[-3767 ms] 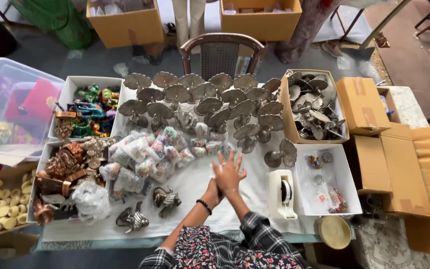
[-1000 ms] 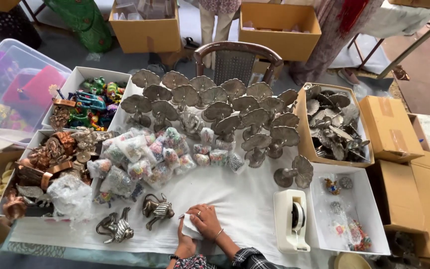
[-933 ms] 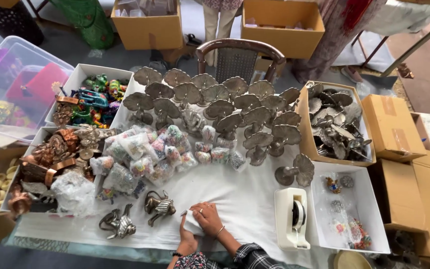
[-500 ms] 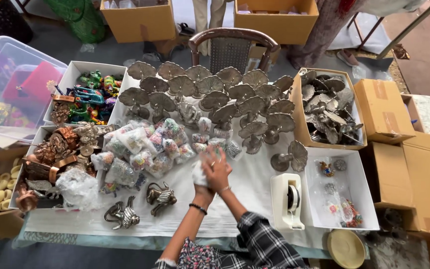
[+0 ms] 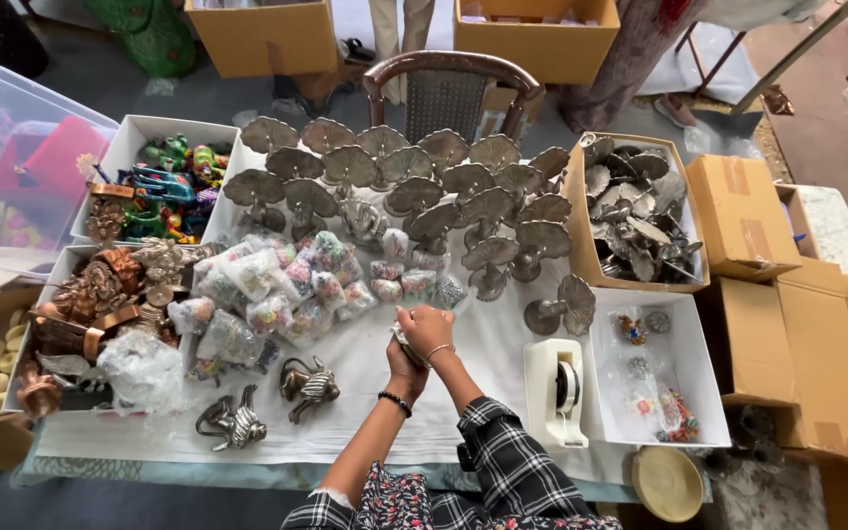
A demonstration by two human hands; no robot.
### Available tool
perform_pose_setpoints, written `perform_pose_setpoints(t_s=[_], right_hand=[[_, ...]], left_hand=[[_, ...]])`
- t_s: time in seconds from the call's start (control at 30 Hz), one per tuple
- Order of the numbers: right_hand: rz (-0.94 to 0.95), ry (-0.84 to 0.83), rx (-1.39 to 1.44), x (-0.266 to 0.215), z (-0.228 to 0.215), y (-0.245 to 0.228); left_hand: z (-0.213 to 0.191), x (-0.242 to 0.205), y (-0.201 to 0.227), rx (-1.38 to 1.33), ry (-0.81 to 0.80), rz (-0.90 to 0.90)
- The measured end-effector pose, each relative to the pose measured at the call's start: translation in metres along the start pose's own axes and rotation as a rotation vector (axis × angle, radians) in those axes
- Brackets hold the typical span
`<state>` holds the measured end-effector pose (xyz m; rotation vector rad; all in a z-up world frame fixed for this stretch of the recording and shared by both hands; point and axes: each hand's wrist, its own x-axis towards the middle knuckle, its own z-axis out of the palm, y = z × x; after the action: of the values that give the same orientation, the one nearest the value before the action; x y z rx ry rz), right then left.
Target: The person wraps small decorative metal figurines in bubble wrap and secures them with tape. They handle each item individually, wrapping it carefully and placing the finished packages on the table.
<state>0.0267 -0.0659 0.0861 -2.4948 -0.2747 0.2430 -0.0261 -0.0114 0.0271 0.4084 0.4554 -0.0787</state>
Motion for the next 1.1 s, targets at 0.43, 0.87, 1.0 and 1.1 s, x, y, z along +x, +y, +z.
perform_pose_setpoints(t_s=[0.43,0.87,1.0,1.1], right_hand=[[0.355,0.202,0.247,0.001,0.117,0.123],[-0.027,0.190,0.370,-0.039,0.048,-0.017],[0.142,0.254,0.858,-0.004,0.080,0.041],[0.265,0.336,0.690,-0.006,0.062,0.061]], left_hand=[[-0.083,0.042,-0.035,0.270,0.313,-0.379],[-0.095,0.036,0.016,-0.043,0.115,-0.210],[-0.100,0.026,0.003,0.086,0.138,-0.223],[-0.099,0.012,-0.003,0.179,-0.045,-0.186]])
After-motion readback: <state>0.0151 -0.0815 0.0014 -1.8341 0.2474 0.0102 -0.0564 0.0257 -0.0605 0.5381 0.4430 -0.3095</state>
